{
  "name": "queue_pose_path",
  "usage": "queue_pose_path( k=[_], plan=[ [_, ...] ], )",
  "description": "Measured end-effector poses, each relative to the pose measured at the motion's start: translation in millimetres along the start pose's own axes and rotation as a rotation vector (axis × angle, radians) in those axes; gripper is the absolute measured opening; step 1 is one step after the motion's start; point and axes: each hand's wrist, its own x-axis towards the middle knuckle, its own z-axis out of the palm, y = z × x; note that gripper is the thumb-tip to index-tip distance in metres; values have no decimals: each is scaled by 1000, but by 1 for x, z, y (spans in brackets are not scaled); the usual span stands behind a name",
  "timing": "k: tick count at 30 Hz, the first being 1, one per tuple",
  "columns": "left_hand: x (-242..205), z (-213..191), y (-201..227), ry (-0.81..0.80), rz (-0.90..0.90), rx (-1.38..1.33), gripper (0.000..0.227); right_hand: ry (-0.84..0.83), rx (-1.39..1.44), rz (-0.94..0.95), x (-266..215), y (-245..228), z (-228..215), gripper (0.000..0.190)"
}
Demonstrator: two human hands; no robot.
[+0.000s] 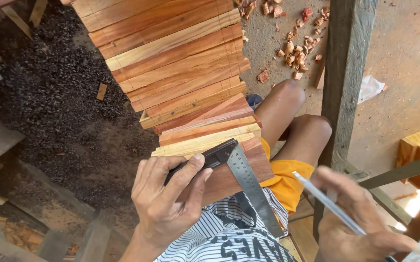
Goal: The recorder is measuring and marking a stack of wooden planks using a ruler and a square.
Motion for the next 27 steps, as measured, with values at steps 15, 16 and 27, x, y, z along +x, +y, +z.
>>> queue_pose_path(
  k=[15, 16, 27],
  plan=[
    [-4, 1, -4, -22, 35, 17, 41, -299, -117, -232, 27, -26, 42, 20],
    [-5, 2, -5, -25, 32, 19, 41, -301, -174, -238, 29, -28, 42, 20],
    [0, 0, -3, -20, 61, 17, 41, -293, -308, -277, 40, -49, 52, 23]
  ],
)
